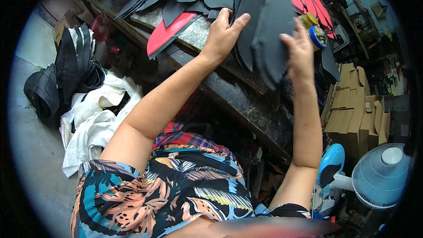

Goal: The person sorts black and pink shoe insole parts on a workbench, picking them up one by one, flipping them over, and stacking them into separate piles. The person occasionally moves items aside to reach other parts and continues handling them one at a time.

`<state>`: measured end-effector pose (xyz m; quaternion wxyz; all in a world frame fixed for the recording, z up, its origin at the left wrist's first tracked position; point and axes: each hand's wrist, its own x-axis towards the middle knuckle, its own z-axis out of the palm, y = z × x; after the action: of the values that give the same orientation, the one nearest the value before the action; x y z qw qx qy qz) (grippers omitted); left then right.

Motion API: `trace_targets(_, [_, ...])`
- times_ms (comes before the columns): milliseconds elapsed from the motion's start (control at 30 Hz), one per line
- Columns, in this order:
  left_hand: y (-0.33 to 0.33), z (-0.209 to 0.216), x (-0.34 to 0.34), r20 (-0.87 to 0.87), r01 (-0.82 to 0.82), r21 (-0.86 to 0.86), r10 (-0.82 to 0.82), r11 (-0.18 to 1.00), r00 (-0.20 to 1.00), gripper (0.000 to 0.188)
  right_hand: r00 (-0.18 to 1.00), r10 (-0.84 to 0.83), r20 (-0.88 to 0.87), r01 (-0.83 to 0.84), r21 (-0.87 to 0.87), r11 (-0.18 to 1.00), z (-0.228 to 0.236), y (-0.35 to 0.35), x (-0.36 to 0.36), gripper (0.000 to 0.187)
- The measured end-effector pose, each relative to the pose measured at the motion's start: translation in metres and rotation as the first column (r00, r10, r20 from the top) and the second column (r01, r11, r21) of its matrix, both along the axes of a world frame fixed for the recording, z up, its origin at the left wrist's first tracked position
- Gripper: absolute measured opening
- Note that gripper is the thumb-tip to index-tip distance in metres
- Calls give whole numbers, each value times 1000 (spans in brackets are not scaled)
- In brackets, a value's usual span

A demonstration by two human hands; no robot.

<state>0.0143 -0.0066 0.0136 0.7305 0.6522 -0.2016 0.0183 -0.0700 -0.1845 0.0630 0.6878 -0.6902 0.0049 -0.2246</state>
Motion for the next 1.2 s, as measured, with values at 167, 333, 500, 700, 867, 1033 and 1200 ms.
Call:
trace_targets(167, [1,0,-1,29,-13,23,12,1000,1000,51,987,6,-162,-110,-638,762,-16,17,27,65])
trace_targets(333, [-1,-2,-1,-13,5,-6,-5,1000,1000,50,892,-451,9,75,-989,127,-17,-37,43,64])
trace_targets(500, [0,-1,-3,1,-1,-5,1,1000,1000,51,900,-414,-136,64,-899,433,-32,-65,44,65])
trace_targets(700, [-2,-1,-3,-14,-4,-24,3,1000,1000,53,969,-248,18,248,-5,969,-6,-41,23,45])
trace_targets(867, [-1,0,0,0,-50,6,50,999,999,57,988,-134,-73,112,-253,961,-25,16,-6,57])
trace_targets(1033, [2,6,-7,-63,81,-159,-92,984,994,46,950,-179,-257,-44,-676,736,-23,25,-13,63])
trace_targets(1200, [7,8,-15,138,207,-144,-187,968,973,47,989,-121,-89,84,-346,934,-12,41,-9,70])
